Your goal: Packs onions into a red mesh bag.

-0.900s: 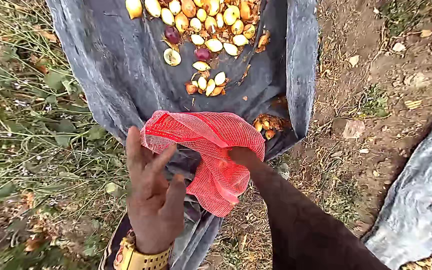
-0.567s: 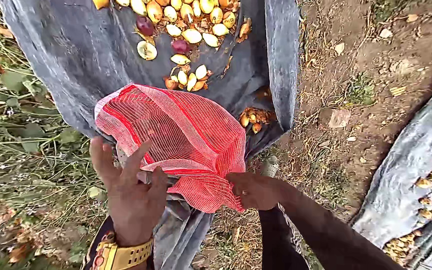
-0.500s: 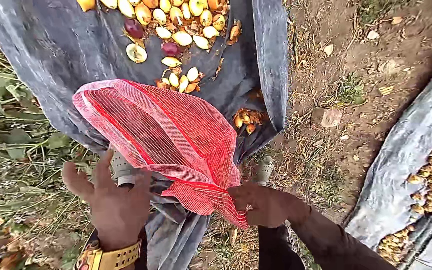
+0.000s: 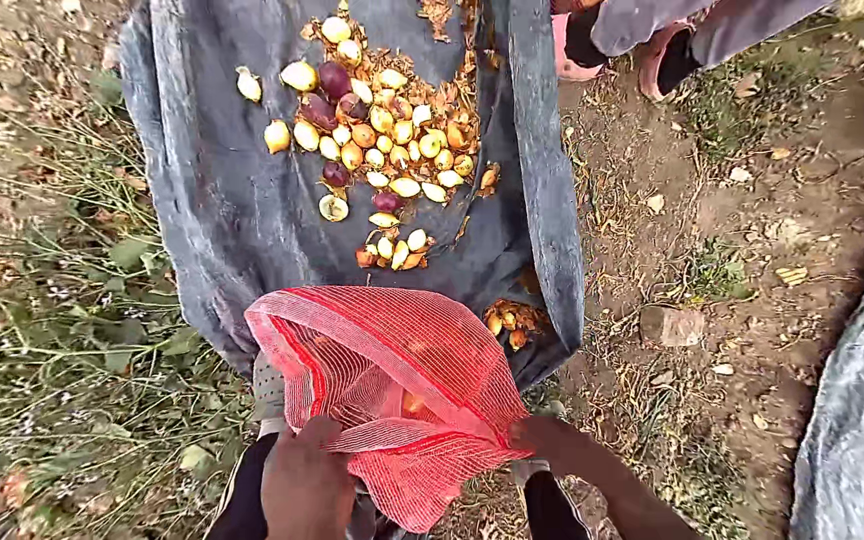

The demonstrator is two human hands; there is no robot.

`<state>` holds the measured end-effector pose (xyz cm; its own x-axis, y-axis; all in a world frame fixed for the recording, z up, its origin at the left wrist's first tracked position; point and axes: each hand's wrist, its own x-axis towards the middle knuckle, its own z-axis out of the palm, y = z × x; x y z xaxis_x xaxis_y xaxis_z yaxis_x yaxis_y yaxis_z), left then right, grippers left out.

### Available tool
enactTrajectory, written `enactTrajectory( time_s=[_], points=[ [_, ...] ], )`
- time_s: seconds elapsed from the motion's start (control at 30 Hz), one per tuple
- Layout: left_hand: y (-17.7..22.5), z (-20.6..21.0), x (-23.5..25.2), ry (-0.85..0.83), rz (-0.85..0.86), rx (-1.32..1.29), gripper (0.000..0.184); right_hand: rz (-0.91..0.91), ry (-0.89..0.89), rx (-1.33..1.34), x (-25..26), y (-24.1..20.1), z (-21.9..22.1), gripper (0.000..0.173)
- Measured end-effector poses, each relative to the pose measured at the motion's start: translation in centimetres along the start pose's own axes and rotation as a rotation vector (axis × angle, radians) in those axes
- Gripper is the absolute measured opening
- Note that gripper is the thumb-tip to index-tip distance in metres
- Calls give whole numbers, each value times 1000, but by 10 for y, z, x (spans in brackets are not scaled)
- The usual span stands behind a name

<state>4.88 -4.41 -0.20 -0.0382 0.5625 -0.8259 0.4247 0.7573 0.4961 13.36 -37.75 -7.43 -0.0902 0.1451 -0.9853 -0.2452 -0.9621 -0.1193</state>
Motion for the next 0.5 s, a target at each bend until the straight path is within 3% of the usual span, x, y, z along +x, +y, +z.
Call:
enactTrajectory(
  time_s=[0.1, 0.23, 0.27, 0.3, 0.37, 0.4, 0.5],
  points=[
    [11, 6, -4, -20, -51, -71, 33, 229, 305, -99, 49, -38, -34, 66],
    [38, 8, 0, -35, -39, -217, 37, 414, 533, -393, 91, -132, -61, 113],
    [54, 5, 6, -49, -32, -271, 36, 387, 526, -475, 98, -156, -64, 111],
    [71, 0, 13, -83, -29, -327, 34, 331, 505, -540, 102, -179, -66, 98],
    [102, -13, 30, -158, -37, -419, 33, 232, 460, -637, 98, -225, -66, 55],
    [114, -18, 39, -176, -47, -445, 33, 193, 449, -641, 91, -244, -67, 47],
    [148, -29, 65, -172, -56, -516, 34, 183, 474, -475, 56, -258, -61, 46]
  ],
)
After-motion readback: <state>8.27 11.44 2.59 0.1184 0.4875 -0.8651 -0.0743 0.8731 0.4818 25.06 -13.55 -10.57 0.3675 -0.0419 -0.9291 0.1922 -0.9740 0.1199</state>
